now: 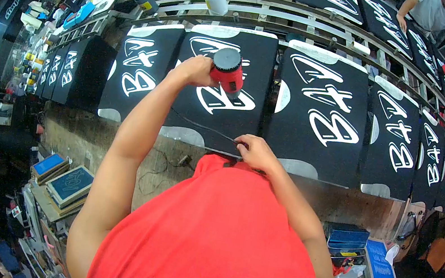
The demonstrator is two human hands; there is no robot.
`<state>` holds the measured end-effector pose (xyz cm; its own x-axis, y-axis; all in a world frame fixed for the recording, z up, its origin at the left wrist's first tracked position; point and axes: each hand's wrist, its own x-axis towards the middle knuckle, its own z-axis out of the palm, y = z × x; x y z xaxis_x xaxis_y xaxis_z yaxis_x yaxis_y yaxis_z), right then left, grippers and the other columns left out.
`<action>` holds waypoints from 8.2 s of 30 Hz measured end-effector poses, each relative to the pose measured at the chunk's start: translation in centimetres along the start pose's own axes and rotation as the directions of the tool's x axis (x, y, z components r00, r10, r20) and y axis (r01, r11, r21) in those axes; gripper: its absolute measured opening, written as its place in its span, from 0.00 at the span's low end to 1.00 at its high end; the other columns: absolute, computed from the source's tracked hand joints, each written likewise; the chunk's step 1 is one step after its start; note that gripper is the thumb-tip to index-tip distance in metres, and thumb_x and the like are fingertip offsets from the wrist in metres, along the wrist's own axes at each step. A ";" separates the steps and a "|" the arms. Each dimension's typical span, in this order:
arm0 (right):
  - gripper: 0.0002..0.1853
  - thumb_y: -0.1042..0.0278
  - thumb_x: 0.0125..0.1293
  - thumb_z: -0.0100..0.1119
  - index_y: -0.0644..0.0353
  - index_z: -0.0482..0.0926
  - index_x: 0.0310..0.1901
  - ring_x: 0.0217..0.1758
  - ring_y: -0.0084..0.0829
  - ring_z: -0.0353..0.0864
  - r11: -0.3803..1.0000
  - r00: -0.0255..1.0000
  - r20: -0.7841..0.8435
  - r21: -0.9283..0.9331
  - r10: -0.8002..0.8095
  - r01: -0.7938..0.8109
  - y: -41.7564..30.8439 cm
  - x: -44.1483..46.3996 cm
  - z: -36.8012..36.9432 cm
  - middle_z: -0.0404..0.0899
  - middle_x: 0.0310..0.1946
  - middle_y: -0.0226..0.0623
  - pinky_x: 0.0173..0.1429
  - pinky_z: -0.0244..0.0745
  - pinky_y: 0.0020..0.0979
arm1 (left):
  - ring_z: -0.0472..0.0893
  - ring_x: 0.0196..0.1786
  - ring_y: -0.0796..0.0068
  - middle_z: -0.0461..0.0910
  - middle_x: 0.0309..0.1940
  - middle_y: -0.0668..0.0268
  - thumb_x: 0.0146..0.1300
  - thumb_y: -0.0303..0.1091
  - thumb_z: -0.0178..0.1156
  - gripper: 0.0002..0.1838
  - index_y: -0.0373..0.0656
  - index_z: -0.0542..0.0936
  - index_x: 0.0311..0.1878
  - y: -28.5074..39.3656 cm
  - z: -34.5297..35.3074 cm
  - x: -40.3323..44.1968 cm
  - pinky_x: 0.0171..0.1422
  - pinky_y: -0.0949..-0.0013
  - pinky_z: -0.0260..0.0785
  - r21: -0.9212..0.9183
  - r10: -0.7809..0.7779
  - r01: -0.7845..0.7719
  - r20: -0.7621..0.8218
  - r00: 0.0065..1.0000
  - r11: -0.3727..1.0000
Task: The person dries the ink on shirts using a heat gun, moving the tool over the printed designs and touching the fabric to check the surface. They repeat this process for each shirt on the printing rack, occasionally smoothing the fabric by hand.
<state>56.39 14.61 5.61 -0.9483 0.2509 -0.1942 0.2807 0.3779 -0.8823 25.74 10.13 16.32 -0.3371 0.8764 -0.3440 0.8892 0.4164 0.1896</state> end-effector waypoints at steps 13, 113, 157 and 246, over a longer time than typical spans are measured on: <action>0.16 0.68 0.71 0.58 0.68 0.85 0.54 0.53 0.48 0.88 0.992 0.993 0.037 0.053 0.116 -0.118 -3.6 2.9 4.7 0.87 0.49 0.53 0.60 0.81 0.41 | 0.88 0.51 0.45 0.89 0.44 0.45 0.51 0.51 0.76 0.26 0.39 0.90 0.46 -10.3 -1.6 -2.7 0.60 0.50 0.80 -0.069 -0.156 0.150 -0.094 0.983 0.986; 0.28 0.68 0.74 0.50 0.61 0.68 0.75 0.85 0.44 0.57 0.625 0.605 -0.796 -0.470 0.004 -0.623 34.0 -15.0 -28.0 0.65 0.79 0.38 0.85 0.54 0.47 | 0.88 0.50 0.46 0.89 0.44 0.46 0.54 0.50 0.70 0.24 0.43 0.89 0.49 30.4 -4.0 31.1 0.61 0.50 0.79 0.112 0.148 -0.140 -0.070 0.987 0.984; 0.30 0.70 0.71 0.53 0.59 0.68 0.75 0.83 0.46 0.62 0.595 0.593 -0.802 -0.511 -0.070 -0.621 34.4 -14.9 -27.8 0.66 0.79 0.39 0.82 0.60 0.49 | 0.89 0.48 0.49 0.90 0.40 0.50 0.52 0.56 0.74 0.29 0.43 0.89 0.50 19.8 -4.1 29.2 0.59 0.54 0.81 0.062 0.009 0.000 -0.142 0.990 0.998; 0.29 0.71 0.71 0.52 0.61 0.68 0.74 0.82 0.48 0.62 0.630 0.585 -0.809 -0.484 -0.057 -0.607 33.8 -14.9 -27.8 0.67 0.77 0.41 0.80 0.61 0.50 | 0.88 0.55 0.51 0.90 0.50 0.53 0.53 0.53 0.74 0.26 0.52 0.89 0.53 32.6 -4.1 31.1 0.63 0.53 0.79 0.021 0.190 -0.190 0.011 0.982 0.982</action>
<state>84.15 48.43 -9.38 -0.4511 0.8463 0.2834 0.8244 0.5168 -0.2310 42.92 51.97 15.55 -0.1589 0.9369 -0.3115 0.9433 0.2372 0.2323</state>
